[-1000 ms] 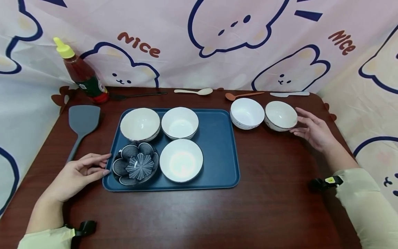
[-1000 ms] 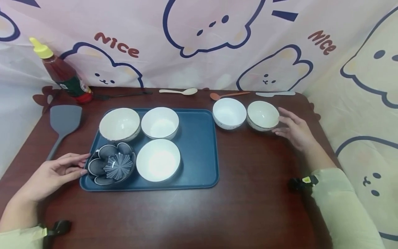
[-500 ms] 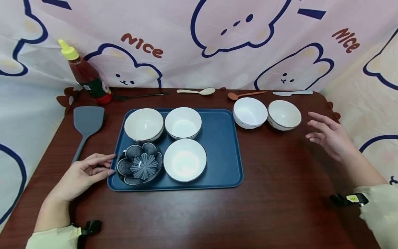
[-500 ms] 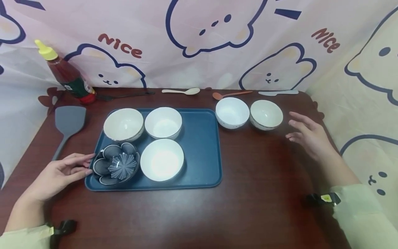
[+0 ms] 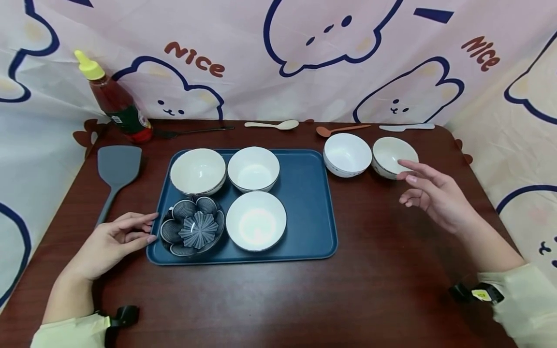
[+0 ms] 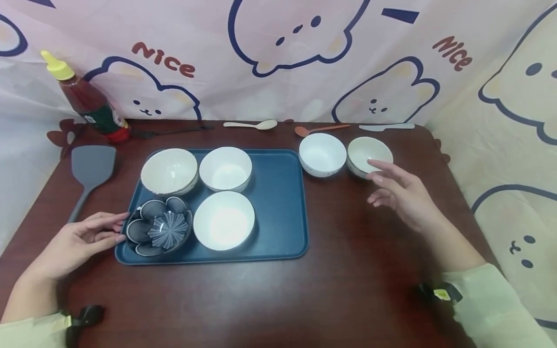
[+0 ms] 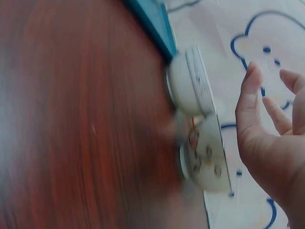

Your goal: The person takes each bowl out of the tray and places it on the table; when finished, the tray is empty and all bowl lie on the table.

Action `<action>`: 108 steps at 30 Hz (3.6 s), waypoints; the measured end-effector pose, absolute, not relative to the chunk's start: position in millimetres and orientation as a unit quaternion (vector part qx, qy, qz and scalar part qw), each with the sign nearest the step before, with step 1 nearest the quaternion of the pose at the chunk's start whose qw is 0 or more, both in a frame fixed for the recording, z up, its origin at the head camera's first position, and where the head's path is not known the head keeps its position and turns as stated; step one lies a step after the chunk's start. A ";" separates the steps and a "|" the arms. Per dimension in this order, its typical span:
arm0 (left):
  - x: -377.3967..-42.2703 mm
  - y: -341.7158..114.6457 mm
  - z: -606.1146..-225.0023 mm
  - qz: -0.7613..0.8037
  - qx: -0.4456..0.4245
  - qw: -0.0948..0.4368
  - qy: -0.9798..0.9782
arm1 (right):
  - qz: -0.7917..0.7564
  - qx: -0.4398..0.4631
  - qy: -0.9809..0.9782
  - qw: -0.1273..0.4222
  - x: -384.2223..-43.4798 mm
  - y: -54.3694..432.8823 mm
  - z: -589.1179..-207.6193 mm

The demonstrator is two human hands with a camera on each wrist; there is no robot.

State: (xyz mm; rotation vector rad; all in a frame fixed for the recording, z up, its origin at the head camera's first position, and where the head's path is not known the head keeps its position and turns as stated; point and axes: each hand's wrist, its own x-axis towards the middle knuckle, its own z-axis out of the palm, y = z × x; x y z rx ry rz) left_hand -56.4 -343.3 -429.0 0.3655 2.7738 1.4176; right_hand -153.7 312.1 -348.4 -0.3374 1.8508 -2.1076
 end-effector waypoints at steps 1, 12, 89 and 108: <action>-56.7 -342.8 -429.0 0.452 0.116 0.003 0.884 | -0.728 -0.122 0.656 0.158 -151.7 307.6 -347.5; -56.5 -342.7 -429.9 0.456 0.118 0.002 0.882 | -0.617 -0.112 0.755 0.189 -135.7 243.3 -346.4; -55.3 -343.2 -430.4 0.462 0.117 -0.013 0.879 | -0.730 -0.040 0.625 0.273 -216.1 90.5 -391.2; -55.8 -343.9 -432.0 0.471 0.123 -0.017 0.873 | -0.730 -0.023 0.642 0.232 -197.8 142.5 -369.1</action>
